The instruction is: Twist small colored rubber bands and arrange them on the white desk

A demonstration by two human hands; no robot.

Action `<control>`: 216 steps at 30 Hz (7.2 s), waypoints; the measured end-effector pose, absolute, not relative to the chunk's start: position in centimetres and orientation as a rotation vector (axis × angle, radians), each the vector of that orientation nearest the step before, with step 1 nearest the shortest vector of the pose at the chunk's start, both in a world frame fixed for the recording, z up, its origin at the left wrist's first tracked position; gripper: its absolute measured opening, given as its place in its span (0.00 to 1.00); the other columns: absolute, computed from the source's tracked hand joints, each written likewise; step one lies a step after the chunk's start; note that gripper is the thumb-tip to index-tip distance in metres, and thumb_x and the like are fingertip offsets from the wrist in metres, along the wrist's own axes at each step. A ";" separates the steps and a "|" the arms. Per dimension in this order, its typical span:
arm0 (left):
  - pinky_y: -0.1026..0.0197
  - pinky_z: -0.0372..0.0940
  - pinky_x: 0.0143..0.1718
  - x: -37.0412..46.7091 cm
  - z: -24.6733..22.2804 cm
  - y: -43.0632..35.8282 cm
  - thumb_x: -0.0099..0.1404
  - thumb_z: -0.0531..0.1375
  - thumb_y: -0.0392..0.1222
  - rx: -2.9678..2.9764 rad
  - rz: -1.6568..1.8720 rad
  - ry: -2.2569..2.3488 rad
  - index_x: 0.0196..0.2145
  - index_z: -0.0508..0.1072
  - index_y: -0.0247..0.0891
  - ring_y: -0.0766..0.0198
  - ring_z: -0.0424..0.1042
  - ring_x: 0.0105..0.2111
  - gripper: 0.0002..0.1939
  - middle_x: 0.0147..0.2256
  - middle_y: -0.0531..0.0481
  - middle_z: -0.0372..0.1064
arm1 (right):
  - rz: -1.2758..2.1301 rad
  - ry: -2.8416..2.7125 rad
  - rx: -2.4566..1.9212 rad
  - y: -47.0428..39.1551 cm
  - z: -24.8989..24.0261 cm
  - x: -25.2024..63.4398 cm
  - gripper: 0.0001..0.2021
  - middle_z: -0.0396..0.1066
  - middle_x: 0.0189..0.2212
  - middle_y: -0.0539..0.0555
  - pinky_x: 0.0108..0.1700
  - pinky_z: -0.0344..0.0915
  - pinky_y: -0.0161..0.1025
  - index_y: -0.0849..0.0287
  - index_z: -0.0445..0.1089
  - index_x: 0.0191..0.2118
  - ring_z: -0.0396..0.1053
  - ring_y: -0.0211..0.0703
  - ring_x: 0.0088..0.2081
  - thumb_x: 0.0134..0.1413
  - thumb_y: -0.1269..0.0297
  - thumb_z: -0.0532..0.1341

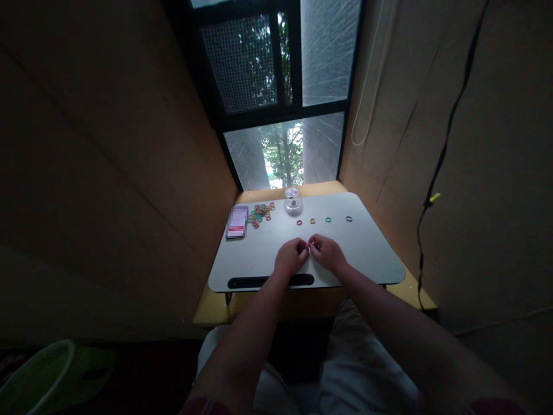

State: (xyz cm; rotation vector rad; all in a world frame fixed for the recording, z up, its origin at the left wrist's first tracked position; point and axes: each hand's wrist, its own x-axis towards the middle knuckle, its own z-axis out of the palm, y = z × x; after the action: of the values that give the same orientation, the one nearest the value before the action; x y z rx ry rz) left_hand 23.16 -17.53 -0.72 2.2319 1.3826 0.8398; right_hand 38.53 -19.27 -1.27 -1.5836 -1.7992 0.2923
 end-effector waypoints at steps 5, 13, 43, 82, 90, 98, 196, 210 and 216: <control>0.63 0.60 0.32 23.2 -0.7 -17.5 0.61 0.57 0.42 2.249 0.830 1.396 0.33 0.72 0.40 0.65 0.67 0.29 0.06 0.29 0.51 0.71 | 0.289 -1.796 -1.589 -19.4 -1.1 38.5 0.07 0.70 0.25 0.49 0.30 0.56 0.33 0.56 0.70 0.34 0.64 0.37 0.26 0.53 0.62 0.56; 0.64 0.59 0.30 23.2 -1.1 -17.4 0.60 0.57 0.42 2.244 0.880 1.378 0.33 0.71 0.40 0.66 0.66 0.28 0.05 0.28 0.52 0.70 | 0.274 -1.786 -1.618 -19.3 -1.3 38.4 0.07 0.70 0.24 0.49 0.29 0.55 0.33 0.56 0.69 0.33 0.64 0.37 0.25 0.53 0.60 0.56; 0.63 0.59 0.33 23.3 -0.2 -17.8 0.60 0.57 0.41 2.242 0.787 1.429 0.33 0.72 0.39 0.65 0.67 0.30 0.06 0.30 0.51 0.71 | 0.246 -1.860 -1.534 -19.6 -1.2 38.4 0.06 0.68 0.24 0.48 0.30 0.54 0.33 0.56 0.69 0.35 0.63 0.36 0.25 0.53 0.64 0.57; 0.63 0.59 0.33 23.3 -0.2 -17.9 0.62 0.56 0.42 2.229 0.795 1.451 0.34 0.72 0.39 0.65 0.68 0.31 0.07 0.32 0.50 0.72 | 0.238 -1.869 -1.653 -19.4 -1.1 38.3 0.07 0.70 0.25 0.51 0.28 0.51 0.34 0.57 0.68 0.30 0.63 0.37 0.26 0.54 0.61 0.56; 0.63 0.58 0.32 23.2 -0.5 -17.7 0.62 0.55 0.43 2.255 0.802 1.421 0.34 0.72 0.39 0.66 0.67 0.30 0.07 0.31 0.51 0.71 | 0.221 -1.873 -1.635 -19.4 -1.2 38.3 0.07 0.70 0.25 0.50 0.28 0.50 0.33 0.57 0.68 0.30 0.62 0.37 0.26 0.54 0.61 0.56; 0.63 0.59 0.33 23.2 -0.5 -17.7 0.62 0.55 0.43 2.251 0.805 1.415 0.34 0.72 0.39 0.65 0.67 0.31 0.08 0.31 0.50 0.71 | 0.212 -1.877 -1.645 -19.3 -1.3 38.3 0.07 0.70 0.25 0.50 0.29 0.50 0.33 0.57 0.68 0.30 0.63 0.37 0.26 0.54 0.62 0.56; 0.63 0.58 0.33 23.3 -0.4 -17.7 0.62 0.55 0.44 2.237 0.779 1.448 0.34 0.72 0.39 0.65 0.67 0.31 0.08 0.31 0.50 0.72 | 0.244 -1.863 -1.635 -19.5 -1.0 38.2 0.07 0.70 0.25 0.50 0.28 0.49 0.34 0.57 0.67 0.29 0.62 0.36 0.25 0.54 0.62 0.56; 0.63 0.58 0.32 23.3 -0.4 -17.7 0.62 0.55 0.43 2.246 0.785 1.447 0.34 0.72 0.39 0.65 0.67 0.31 0.08 0.31 0.50 0.71 | 0.249 -1.855 -1.635 -19.4 -1.1 38.2 0.07 0.70 0.25 0.50 0.29 0.50 0.33 0.57 0.68 0.30 0.62 0.36 0.26 0.54 0.62 0.56; 0.63 0.59 0.32 23.3 -0.3 -17.7 0.62 0.55 0.43 2.251 0.769 1.433 0.34 0.72 0.39 0.65 0.67 0.31 0.08 0.31 0.51 0.71 | 0.254 -1.860 -1.640 -19.4 -1.1 38.3 0.07 0.69 0.25 0.50 0.29 0.50 0.34 0.57 0.68 0.30 0.62 0.36 0.26 0.54 0.62 0.56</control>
State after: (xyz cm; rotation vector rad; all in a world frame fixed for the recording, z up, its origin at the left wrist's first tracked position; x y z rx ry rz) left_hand 23.29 -17.74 -0.29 2.2509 1.4325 0.7695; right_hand 38.26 -19.38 -1.13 -1.6403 -1.8596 0.2537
